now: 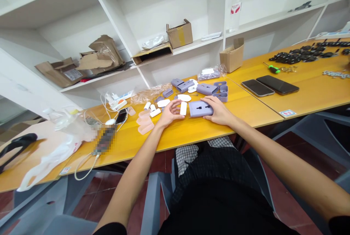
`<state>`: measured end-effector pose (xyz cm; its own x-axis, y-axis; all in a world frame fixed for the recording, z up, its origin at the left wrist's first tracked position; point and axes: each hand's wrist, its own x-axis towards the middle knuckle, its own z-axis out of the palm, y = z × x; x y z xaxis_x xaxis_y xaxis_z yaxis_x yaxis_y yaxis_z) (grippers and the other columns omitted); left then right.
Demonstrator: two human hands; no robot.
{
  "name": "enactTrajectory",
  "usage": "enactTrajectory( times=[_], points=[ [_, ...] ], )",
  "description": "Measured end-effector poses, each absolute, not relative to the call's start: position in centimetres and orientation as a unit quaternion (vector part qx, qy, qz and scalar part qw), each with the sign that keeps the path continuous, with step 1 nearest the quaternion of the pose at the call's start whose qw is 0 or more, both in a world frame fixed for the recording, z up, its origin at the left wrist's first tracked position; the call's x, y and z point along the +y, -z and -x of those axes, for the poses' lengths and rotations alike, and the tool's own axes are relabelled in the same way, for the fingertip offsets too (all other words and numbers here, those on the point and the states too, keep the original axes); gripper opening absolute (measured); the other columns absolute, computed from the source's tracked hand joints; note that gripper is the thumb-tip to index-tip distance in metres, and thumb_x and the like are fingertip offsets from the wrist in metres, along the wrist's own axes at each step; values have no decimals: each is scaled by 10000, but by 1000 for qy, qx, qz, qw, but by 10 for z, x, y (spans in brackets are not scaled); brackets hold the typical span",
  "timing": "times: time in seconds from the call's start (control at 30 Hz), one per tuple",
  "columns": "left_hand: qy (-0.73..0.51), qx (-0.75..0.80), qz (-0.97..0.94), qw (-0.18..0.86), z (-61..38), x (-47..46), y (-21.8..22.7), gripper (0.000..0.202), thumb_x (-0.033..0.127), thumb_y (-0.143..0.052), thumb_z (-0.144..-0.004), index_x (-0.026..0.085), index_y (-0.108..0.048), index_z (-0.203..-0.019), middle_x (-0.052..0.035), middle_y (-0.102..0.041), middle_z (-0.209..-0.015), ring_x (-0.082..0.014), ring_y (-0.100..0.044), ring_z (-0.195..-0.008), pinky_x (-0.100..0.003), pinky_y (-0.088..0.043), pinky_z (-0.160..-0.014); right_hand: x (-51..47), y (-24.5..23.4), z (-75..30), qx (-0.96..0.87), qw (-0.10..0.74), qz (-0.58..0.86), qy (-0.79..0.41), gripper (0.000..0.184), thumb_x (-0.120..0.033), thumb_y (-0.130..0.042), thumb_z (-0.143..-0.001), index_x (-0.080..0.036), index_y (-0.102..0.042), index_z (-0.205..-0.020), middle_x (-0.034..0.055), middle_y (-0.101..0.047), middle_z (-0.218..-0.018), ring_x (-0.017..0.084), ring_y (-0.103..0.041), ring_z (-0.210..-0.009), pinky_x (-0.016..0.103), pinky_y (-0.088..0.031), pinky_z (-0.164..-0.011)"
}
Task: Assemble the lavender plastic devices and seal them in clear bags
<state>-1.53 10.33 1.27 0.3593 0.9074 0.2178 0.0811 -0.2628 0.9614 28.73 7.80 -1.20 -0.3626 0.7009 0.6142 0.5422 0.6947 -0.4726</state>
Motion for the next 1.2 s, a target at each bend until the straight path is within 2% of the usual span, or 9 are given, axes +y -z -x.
enactTrajectory(
  times=[0.2,0.5,0.8,0.97,1.2],
  points=[
    [-406,357,-669,510,12,103,-10,943,188,-998,-497,232,-591,-1347,-165,-585,-1491,-230,-682,-1071,-387,-577,-914,77,12,-287,-820,419,378,-95,846,-259,-846,-734,-302,-511,-1510,112,-553,-1454,395,-525,-1382,636,-422,-1198],
    [-396,356,-674,511,10,103,-7,939,205,-1012,-484,229,-599,-1327,-173,-585,-1489,-221,-686,-1031,-412,-591,-916,77,13,-288,-826,409,368,-122,813,-287,-840,-756,-285,-518,-1502,121,-536,-1477,381,-522,-1416,600,-409,-1221],
    [-404,354,-656,530,5,94,-11,881,181,-1028,-467,210,-635,-1256,-158,-577,-1480,-170,-693,-939,-382,-594,-894,77,13,-290,-831,382,380,-140,815,-340,-833,-775,-272,-507,-1519,132,-531,-1499,384,-540,-1402,593,-423,-1210],
    [-406,352,-646,542,5,93,-10,881,172,-1027,-467,214,-634,-1255,-141,-597,-1432,-164,-700,-915,-382,-605,-871,77,13,-290,-837,377,373,-133,829,-330,-817,-786,-307,-485,-1546,123,-536,-1496,391,-538,-1399,613,-427,-1198],
    [-409,361,-652,527,2,95,-3,816,214,-1034,-499,187,-657,-1223,-128,-632,-1347,-155,-692,-916,-378,-595,-899,77,15,-287,-836,374,382,-124,825,-333,-828,-768,-279,-509,-1526,133,-540,-1497,384,-552,-1383,598,-443,-1189]
  ],
)
